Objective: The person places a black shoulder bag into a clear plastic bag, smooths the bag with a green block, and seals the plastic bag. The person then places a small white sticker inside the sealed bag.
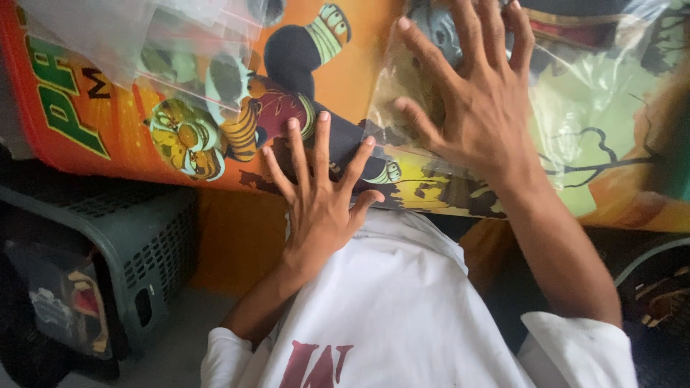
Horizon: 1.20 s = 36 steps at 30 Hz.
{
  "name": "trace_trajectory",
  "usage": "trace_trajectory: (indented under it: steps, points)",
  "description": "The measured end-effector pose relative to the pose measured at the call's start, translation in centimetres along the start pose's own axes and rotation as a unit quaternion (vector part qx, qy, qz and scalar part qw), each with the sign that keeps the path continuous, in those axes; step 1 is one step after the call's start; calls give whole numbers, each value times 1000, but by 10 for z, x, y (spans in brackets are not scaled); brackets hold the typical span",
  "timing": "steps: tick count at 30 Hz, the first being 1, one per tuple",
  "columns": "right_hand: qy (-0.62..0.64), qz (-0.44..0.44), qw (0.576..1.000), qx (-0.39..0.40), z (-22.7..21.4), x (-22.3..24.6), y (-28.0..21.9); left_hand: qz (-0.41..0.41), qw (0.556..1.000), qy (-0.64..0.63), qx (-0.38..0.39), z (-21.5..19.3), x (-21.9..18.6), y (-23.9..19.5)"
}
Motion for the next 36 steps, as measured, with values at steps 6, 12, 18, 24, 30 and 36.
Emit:
trace_trajectory:
  steps: [6, 12, 18, 24, 30, 36]
  points:
    - [-66, 126, 979, -146, -22, 19, -53, -4, 1000, -5, -2, 6, -14, -11]
    - [-39, 295, 948, -114, -1, 37, -131, 113, 991, -46, 53, 17, -59, -4]
    - [-53, 378, 919, -99, -17, 23, -178, 216, 974, -47, 57, 22, -81, 5]
    - [-93, 366, 925, -50, -11, 15, -192, 196, 976, -12, 92, 30, -84, 12]
    - [-130, 359, 924, -13, 3, 13, -205, 202, 972, 35, 112, 34, -84, 12]
    - [-139, 361, 922, 11, 11, 12, -212, 208, 970, 49, 114, 32, -86, 13]
Point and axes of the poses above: each hand's wrist, its own y-axis towards the middle knuckle, its own z-axis out of the palm, x = y × z, the point moved 6 cm from there along y, towards the middle knuckle, and after that the axes turned 8 degrees about -x, right-handed, at the moved point
